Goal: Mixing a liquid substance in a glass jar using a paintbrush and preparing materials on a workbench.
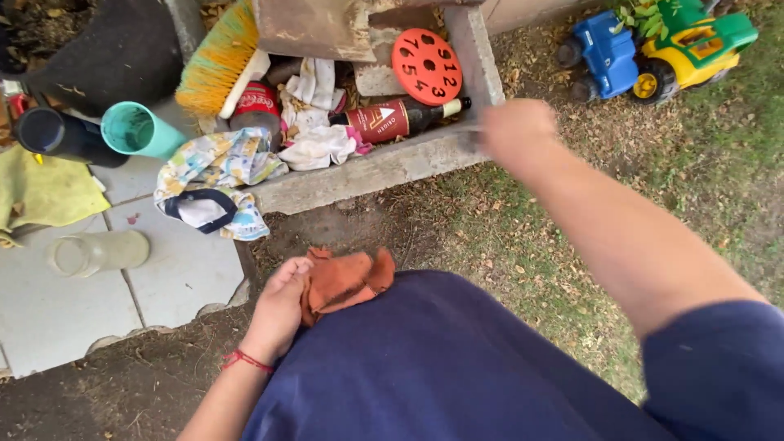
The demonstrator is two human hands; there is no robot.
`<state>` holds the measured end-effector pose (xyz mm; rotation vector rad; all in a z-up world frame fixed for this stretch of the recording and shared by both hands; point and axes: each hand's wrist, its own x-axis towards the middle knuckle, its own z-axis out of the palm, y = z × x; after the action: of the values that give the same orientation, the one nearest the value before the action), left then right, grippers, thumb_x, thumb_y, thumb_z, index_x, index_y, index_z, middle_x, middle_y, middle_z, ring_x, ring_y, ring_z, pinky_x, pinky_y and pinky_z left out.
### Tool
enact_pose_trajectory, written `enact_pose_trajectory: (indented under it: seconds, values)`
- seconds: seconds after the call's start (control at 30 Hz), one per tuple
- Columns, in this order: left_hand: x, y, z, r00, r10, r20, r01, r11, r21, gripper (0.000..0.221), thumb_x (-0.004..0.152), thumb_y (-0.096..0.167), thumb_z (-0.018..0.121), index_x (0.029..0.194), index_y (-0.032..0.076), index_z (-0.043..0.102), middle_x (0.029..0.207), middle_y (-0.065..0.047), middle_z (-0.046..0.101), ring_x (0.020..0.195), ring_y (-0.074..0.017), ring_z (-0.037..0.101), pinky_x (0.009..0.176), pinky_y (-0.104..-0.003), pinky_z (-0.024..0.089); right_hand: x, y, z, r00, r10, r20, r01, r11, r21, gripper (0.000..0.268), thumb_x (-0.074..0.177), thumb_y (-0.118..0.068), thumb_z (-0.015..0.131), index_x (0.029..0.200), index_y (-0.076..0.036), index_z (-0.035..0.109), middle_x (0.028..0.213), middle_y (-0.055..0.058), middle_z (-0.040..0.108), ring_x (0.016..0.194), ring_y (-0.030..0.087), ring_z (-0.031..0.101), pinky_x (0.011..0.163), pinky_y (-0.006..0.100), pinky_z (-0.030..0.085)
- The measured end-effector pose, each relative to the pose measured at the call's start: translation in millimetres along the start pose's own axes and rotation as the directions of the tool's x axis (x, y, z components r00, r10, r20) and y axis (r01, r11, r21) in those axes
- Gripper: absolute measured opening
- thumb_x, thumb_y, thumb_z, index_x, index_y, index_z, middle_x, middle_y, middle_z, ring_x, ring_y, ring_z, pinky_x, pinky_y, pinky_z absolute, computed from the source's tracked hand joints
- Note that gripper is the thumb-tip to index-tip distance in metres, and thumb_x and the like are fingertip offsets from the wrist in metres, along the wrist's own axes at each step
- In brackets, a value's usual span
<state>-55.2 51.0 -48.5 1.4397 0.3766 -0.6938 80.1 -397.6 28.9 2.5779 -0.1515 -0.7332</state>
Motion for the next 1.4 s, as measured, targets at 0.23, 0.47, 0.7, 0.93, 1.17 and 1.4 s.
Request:
enact_pose_trajectory:
  seconds: [0.23, 0.47, 0.7, 0.93, 1.17, 1.4]
  values:
    - [-15.6, 23.5, 5.5, 0.995, 0.037, -0.091, -0.049, 0.990, -0.131, 0.021, 0.105, 0.014, 0.041, 0.099, 0.005, 0.059, 0.072, -0.010, 0.063, 0.060, -0.0181, 0.061, 0.054, -0.026, 0.050, 4.3, -43.6, -63.6, 0.947, -0.321, 0.005, 0.316, 0.934, 0.166, 0.036, 0.089, -0.041, 0.066, 0.094, -0.008, 0.080, 0.087, 0.013, 0.077, 0.095, 0.036, 0.072, 0.078, 0.060, 0.054]
    - [-30.5, 20.9, -12.5, 0.978, 0.025, -0.205, -0.076, 0.967, -0.245, 0.018, 0.107, 0.015, 0.040, 0.106, 0.005, 0.056, 0.080, -0.010, 0.061, 0.066, -0.0177, 0.059, 0.059, -0.026, 0.051, 20.8, 70.1, 21.5, 0.998, -0.018, 0.068, 0.034, 0.972, -0.234, 0.020, 0.089, -0.017, 0.065, 0.094, -0.013, 0.084, 0.089, 0.002, 0.081, 0.090, 0.026, 0.076, 0.071, 0.049, 0.056]
    - [-20.5, 25.5, -12.0, 0.982, 0.048, -0.183, -0.091, 0.968, -0.235, 0.013, 0.103, 0.008, 0.043, 0.103, 0.007, 0.056, 0.080, -0.009, 0.060, 0.070, -0.0193, 0.061, 0.062, -0.028, 0.052, -20.6, -41.2, -108.1, 0.953, -0.256, -0.163, 0.296, 0.661, 0.689, 0.025, 0.095, -0.029, 0.066, 0.106, -0.009, 0.075, 0.098, 0.019, 0.073, 0.107, 0.042, 0.065, 0.093, 0.053, 0.051]
    - [-25.0, 46.1, -4.9, 0.980, 0.020, -0.200, -0.099, 0.913, -0.396, 0.014, 0.103, 0.012, 0.047, 0.101, 0.006, 0.059, 0.083, -0.009, 0.064, 0.073, -0.0184, 0.062, 0.067, -0.029, 0.052, 20.3, 81.9, 8.6, 0.997, 0.053, -0.052, -0.063, 0.973, -0.220, 0.023, 0.091, -0.018, 0.061, 0.093, -0.024, 0.082, 0.092, 0.000, 0.079, 0.088, 0.026, 0.077, 0.065, 0.051, 0.055]
    - [-11.7, 35.1, -4.9, 0.983, -0.039, -0.177, -0.051, 0.878, -0.476, 0.017, 0.102, 0.014, 0.051, 0.104, 0.005, 0.066, 0.090, -0.018, 0.069, 0.079, -0.0286, 0.066, 0.072, -0.043, 0.058, -9.3, -41.1, -68.5, 0.867, -0.222, -0.445, 0.498, 0.369, 0.785, 0.021, 0.091, -0.029, 0.072, 0.107, -0.015, 0.075, 0.083, 0.014, 0.069, 0.083, 0.025, 0.065, 0.074, 0.041, 0.048]
    - [-5.5, 29.2, 0.5, 0.982, -0.063, -0.177, -0.045, 0.838, -0.544, 0.019, 0.103, 0.016, 0.050, 0.101, 0.002, 0.063, 0.087, -0.017, 0.068, 0.078, -0.0303, 0.069, 0.069, -0.042, 0.059, -85.9, -23.2, -73.3, 0.920, -0.069, -0.386, 0.391, 0.216, 0.895, 0.013, 0.089, -0.016, 0.074, 0.102, -0.015, 0.077, 0.068, 0.000, 0.065, 0.069, 0.007, 0.053, 0.065, 0.027, 0.045]
